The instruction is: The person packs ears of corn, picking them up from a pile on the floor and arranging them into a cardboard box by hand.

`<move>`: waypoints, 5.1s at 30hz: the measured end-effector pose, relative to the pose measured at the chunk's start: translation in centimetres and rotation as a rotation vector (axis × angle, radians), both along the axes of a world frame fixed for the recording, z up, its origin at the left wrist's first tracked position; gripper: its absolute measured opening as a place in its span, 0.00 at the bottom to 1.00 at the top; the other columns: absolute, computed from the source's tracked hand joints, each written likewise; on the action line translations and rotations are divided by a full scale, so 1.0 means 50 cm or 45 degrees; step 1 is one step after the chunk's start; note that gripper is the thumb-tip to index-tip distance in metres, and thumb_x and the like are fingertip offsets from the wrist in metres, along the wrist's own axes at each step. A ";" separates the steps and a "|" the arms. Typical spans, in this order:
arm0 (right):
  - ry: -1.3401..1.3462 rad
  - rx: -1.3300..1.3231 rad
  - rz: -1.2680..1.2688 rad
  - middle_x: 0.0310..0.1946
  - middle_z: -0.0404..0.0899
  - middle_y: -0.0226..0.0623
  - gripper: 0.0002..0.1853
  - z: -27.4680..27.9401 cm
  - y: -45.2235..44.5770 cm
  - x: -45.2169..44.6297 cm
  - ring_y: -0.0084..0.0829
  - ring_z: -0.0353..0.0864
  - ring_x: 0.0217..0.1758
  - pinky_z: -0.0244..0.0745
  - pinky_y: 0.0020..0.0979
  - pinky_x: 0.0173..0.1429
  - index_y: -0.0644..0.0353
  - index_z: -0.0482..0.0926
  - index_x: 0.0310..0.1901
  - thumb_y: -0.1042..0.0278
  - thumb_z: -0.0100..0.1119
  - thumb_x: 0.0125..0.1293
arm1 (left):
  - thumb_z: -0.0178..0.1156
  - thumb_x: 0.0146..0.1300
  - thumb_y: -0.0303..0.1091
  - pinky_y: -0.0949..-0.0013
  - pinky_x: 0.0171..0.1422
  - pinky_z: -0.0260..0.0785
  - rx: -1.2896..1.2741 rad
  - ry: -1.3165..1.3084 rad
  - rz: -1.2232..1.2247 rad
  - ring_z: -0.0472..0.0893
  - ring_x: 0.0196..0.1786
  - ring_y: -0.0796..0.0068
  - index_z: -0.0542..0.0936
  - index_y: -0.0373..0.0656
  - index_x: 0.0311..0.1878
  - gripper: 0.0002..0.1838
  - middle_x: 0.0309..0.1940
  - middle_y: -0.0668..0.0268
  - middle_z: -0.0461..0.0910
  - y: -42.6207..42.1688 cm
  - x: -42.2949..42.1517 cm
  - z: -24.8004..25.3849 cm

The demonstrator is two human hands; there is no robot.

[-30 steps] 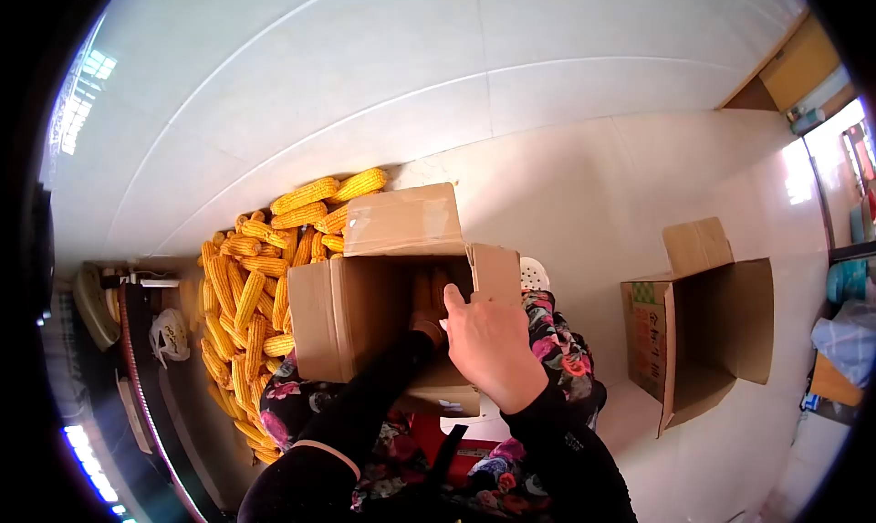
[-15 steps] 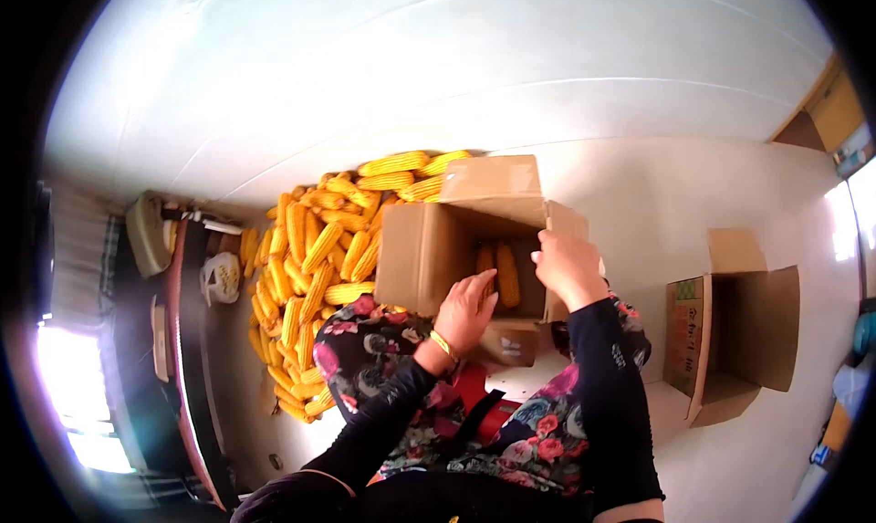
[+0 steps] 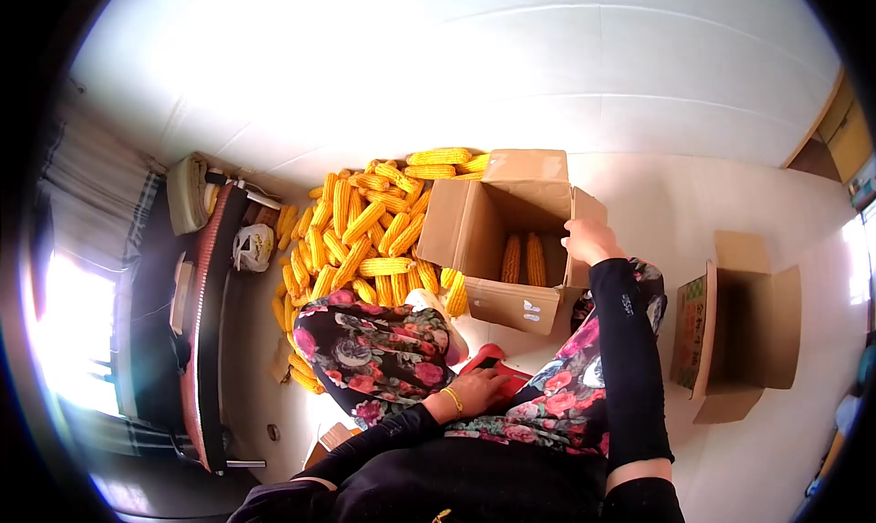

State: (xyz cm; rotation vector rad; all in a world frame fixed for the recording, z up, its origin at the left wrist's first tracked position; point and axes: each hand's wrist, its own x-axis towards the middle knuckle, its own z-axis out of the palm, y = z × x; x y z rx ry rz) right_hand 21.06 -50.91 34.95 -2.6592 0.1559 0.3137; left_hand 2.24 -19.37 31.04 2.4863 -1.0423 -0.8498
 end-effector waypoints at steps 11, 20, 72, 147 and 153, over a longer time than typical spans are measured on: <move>0.064 0.007 0.055 0.50 0.83 0.42 0.19 0.006 -0.013 0.003 0.45 0.80 0.55 0.75 0.44 0.58 0.54 0.79 0.56 0.59 0.59 0.65 | 0.55 0.65 0.40 0.51 0.58 0.72 0.146 -0.025 -0.108 0.79 0.54 0.47 0.75 0.45 0.58 0.20 0.49 0.49 0.79 -0.034 -0.003 -0.011; 0.064 -0.055 0.069 0.47 0.84 0.43 0.14 0.013 -0.007 -0.002 0.45 0.81 0.55 0.76 0.44 0.57 0.57 0.82 0.47 0.60 0.60 0.65 | 0.58 0.64 0.40 0.53 0.60 0.70 0.107 -0.052 -0.108 0.78 0.53 0.48 0.74 0.45 0.60 0.22 0.48 0.51 0.78 -0.001 0.006 -0.035; 0.140 -0.361 0.113 0.33 0.81 0.44 0.25 0.062 0.081 0.071 0.44 0.83 0.33 0.77 0.44 0.35 0.58 0.73 0.62 0.60 0.61 0.64 | 0.57 0.61 0.46 0.60 0.50 0.74 0.808 0.106 1.014 0.80 0.48 0.55 0.79 0.46 0.49 0.18 0.43 0.60 0.82 0.211 0.408 -0.629; -0.015 -0.121 0.050 0.30 0.84 0.44 0.13 0.032 0.036 0.055 0.45 0.85 0.39 0.76 0.46 0.41 0.59 0.78 0.43 0.59 0.59 0.66 | 0.63 0.52 0.35 0.64 0.36 0.74 -0.156 0.508 0.890 0.81 0.30 0.70 0.82 0.30 0.36 0.15 0.26 0.59 0.84 0.043 0.373 -0.190; 0.198 -0.116 0.070 0.36 0.84 0.44 0.20 0.047 0.045 0.062 0.47 0.83 0.45 0.76 0.47 0.47 0.56 0.77 0.57 0.57 0.58 0.67 | 0.61 0.57 0.48 0.60 0.41 0.77 0.026 0.518 0.931 0.85 0.32 0.55 0.84 0.32 0.33 0.22 0.26 0.51 0.84 -0.014 0.418 -0.087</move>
